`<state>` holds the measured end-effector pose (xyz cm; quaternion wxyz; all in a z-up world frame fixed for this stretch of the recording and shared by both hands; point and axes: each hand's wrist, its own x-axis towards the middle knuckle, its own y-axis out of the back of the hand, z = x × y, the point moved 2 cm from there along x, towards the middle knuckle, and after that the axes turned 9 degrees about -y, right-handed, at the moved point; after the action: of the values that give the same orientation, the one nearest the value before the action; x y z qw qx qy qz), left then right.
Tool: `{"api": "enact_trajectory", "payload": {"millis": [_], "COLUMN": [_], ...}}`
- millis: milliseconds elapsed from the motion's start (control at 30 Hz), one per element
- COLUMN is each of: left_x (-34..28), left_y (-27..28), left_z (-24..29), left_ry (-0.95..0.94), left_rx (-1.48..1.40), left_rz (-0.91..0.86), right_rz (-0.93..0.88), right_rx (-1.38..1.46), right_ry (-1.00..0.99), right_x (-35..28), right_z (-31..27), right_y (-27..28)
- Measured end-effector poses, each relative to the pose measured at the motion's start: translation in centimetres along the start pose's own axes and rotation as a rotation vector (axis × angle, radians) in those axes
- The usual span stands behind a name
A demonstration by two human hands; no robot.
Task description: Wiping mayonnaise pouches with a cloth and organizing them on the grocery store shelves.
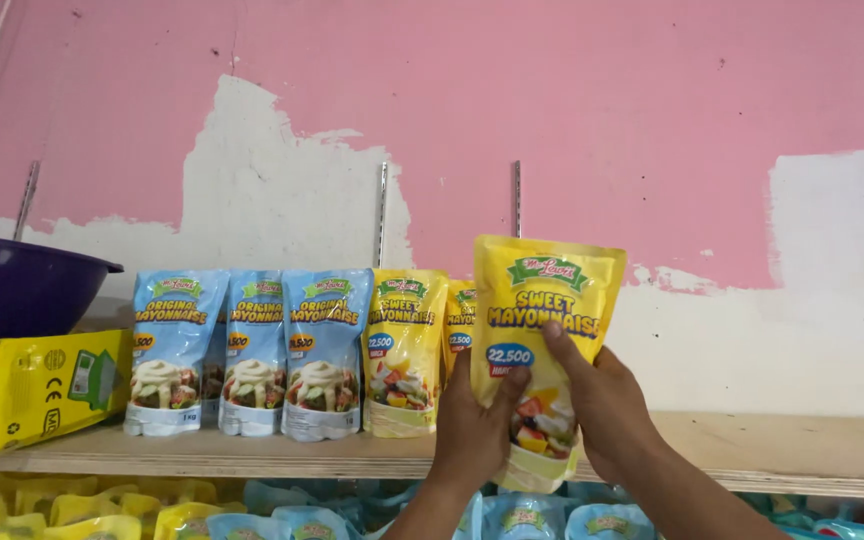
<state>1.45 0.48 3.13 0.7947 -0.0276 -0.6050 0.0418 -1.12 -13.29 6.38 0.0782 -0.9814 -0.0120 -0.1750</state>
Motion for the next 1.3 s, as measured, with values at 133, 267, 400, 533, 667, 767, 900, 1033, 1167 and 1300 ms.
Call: {"api": "enact_trajectory", "payload": {"millis": [133,267,400,533,667,767,900,1033,1167,1300], "left_x": [2.2,1.6,-0.7,-1.7,-1.9,-2.3,-2.5,-2.7,-2.6,-1.0], "left_y": [0.5,1.7,3.6,3.4,3.5,3.5,3.2,3.1,3.4,4.0], "left_z": [-0.1,-3.1,-6.4,-8.4,-7.6,-8.9,-10.5,-12.3,-18.2,-20.4], "left_ry": [0.033,0.095,0.076,-0.010,0.134,0.208,0.072,-0.080,-0.249,-0.370], "left_rx": [0.082,0.410,0.745,0.916,0.976,0.962,0.988,1.050,1.083,0.980], "left_rz": [-0.050,-0.070,-0.237,-0.356,-0.433,-0.503,-0.469,-0.432,-0.409,-0.487], "right_rz": [0.154,0.127,0.225,0.358,0.468,0.556,0.584,0.470,0.302,0.153], "right_rx": [0.315,0.405,0.289,0.279,0.198,-0.062,-0.250,-0.075,0.097,-0.196], "right_ry": [0.199,0.227,0.282,0.271,0.254,0.239,0.252,0.265,0.191,-0.082], "right_x": [2.8,7.6,13.0,17.9,21.7,22.9,25.8,29.3,29.8,26.7], "right_z": [-1.4,-1.0,0.0,1.9,3.6,4.7,6.3,8.1,7.9,6.2], "right_y": [-2.3,-2.9,-3.0,-3.0,-2.7,-2.6,-2.1,-1.0,-0.2,0.6]}}
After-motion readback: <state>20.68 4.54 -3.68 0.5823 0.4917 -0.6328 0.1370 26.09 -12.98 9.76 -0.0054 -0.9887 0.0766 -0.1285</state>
